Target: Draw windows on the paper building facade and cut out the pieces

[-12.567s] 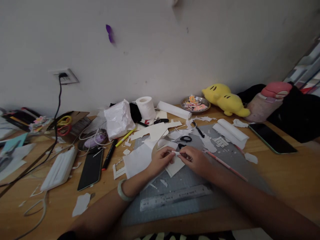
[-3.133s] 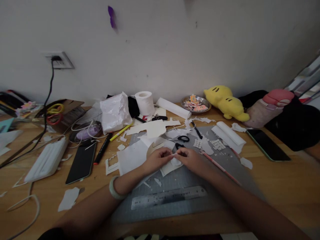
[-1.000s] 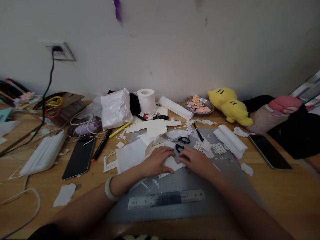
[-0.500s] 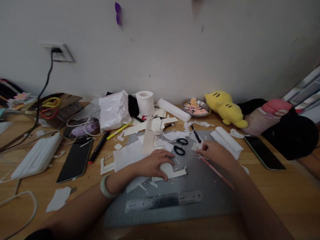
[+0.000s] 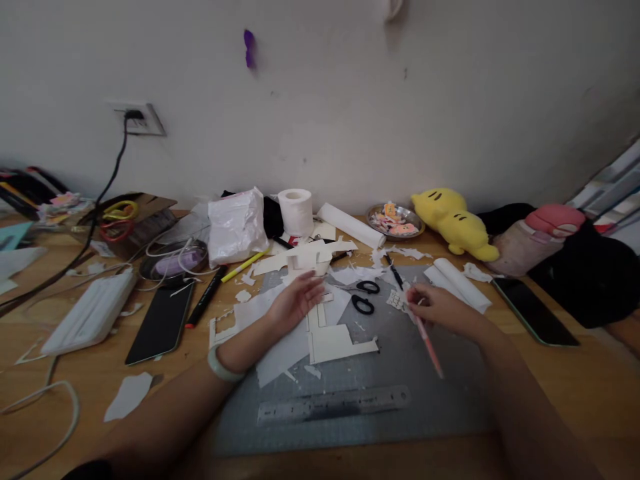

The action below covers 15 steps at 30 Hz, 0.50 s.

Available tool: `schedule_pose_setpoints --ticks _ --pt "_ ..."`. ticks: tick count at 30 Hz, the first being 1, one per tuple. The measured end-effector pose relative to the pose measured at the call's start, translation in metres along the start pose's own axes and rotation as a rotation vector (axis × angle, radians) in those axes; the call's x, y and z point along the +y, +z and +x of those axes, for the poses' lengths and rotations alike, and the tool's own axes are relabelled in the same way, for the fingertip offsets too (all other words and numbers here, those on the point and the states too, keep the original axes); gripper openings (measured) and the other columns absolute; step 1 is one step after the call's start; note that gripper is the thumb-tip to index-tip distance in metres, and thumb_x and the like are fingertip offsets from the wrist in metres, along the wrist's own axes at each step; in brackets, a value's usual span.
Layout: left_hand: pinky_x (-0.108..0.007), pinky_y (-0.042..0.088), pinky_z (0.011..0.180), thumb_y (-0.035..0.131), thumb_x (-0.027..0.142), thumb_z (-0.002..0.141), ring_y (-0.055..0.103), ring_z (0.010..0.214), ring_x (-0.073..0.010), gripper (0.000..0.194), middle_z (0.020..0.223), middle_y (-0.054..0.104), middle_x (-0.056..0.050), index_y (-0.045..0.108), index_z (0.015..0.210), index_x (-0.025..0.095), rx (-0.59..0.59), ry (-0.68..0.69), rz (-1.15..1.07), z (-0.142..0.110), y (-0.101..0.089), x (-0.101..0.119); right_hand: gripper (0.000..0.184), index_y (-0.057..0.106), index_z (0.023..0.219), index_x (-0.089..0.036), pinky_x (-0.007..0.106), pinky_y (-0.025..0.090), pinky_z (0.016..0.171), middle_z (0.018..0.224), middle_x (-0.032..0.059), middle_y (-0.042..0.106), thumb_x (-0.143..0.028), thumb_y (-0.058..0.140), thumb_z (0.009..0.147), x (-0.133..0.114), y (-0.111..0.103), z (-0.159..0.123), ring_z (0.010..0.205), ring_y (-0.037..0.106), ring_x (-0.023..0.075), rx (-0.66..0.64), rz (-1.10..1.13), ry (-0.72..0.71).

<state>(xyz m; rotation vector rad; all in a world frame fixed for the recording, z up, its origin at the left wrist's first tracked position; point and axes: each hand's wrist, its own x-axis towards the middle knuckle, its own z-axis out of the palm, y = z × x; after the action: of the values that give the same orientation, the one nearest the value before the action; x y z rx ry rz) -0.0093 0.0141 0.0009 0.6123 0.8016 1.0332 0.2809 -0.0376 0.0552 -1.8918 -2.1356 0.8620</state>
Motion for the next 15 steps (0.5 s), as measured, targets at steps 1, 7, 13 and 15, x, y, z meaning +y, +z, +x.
schedule_pose_setpoints --ticks 1,7,13,15 --pt "-0.026 0.049 0.071 0.052 0.011 0.078 0.062 0.071 -0.0109 0.017 0.086 0.063 -0.004 0.052 0.095 0.017 0.075 0.006 -0.064 0.002 -0.001 0.003 0.012 0.053 0.081 -0.017 0.024 0.041 0.056 0.076 0.0028 0.061 -0.019 0.042 0.077 -0.002 0.002 0.002 0.065 0.057 0.0149 0.038 0.023 -0.009" --pt "-0.021 0.048 0.063 0.051 0.005 0.075 0.061 0.068 -0.0096 0.041 0.088 0.062 -0.003 0.039 0.110 0.021 0.210 0.126 -0.139 0.002 0.004 0.004 0.016 0.062 0.087 -0.018 0.026 0.043 0.065 0.080 0.0035 0.064 -0.024 0.048 0.080 -0.014 0.025 0.017 0.074 0.060 0.0168 0.085 -0.061 -0.107" --pt "-0.029 0.043 0.080 0.053 0.019 0.075 0.055 0.091 -0.0146 0.050 0.106 0.056 -0.005 0.037 0.122 0.024 0.152 0.390 0.435 -0.002 0.003 -0.009 0.022 0.065 0.083 -0.016 0.030 0.042 0.069 0.087 0.0097 0.063 -0.024 0.045 0.084 -0.026 0.024 0.045 0.078 0.060 0.0215 0.270 -0.273 -0.073" --pt "-0.035 0.039 0.089 0.048 0.022 0.078 0.053 0.098 -0.0169 0.047 0.109 0.055 -0.007 0.037 0.124 0.023 0.084 0.453 0.645 -0.003 0.000 -0.012 0.023 0.065 0.085 -0.014 0.031 0.043 0.069 0.088 0.0110 0.063 -0.021 0.043 0.085 -0.033 0.021 0.063 0.081 0.059 0.0225 0.291 -0.324 -0.106"
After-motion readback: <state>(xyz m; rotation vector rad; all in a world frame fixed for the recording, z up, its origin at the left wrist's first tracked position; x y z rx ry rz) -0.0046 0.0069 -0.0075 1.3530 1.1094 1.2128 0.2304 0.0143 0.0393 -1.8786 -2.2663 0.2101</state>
